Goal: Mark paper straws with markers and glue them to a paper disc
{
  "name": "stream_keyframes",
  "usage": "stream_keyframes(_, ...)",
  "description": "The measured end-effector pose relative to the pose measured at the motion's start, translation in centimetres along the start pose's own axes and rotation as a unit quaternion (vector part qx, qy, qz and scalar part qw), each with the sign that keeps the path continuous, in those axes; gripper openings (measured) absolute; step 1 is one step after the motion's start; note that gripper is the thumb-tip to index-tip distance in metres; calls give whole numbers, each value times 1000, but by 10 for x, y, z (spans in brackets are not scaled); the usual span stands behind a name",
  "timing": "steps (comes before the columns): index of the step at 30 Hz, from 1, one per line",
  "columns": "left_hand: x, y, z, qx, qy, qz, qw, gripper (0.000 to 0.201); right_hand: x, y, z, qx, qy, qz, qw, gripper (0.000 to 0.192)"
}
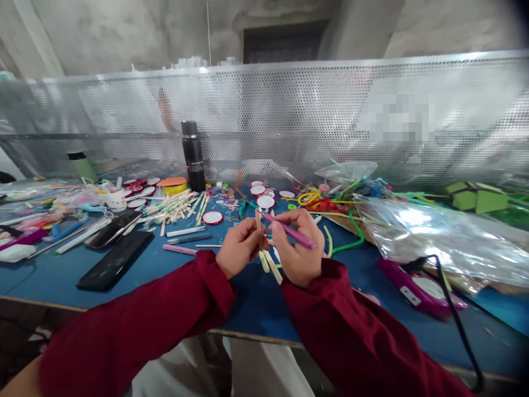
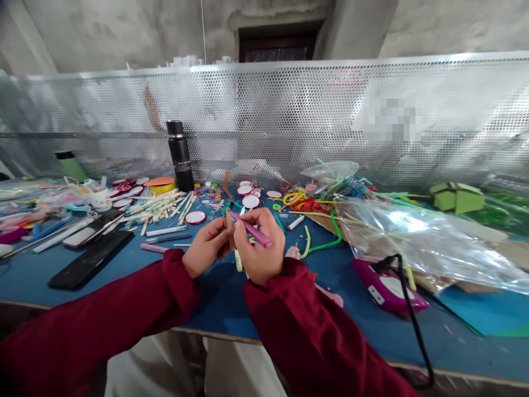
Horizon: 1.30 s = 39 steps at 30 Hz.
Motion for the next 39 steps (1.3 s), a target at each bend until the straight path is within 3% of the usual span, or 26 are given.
stream_keyframes(7, -3, -2, 4, 15, -14, -17, 1000, 28, 0, -2, 1, -23, 4, 0, 1000, 7)
stream_keyframes(15, -2, 0, 2, 25, -10, -15, 1000, 33, 0, -1, 0, -61, 22, 3, 998, 9)
stream_keyframes(39, -1, 1, -1, 15, -3, -17, 1000, 28, 1, -3, 4, -35, 20, -14, 999, 8)
Point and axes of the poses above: each hand's wrist, its own x-axis towards the middle knuckle, its own y-axis out of the back of the hand, z = x × y, the point moved 4 cm from there along x, towards the middle knuckle, and after that the axes turned 8 degrees about -y, right-handed, at the moved point
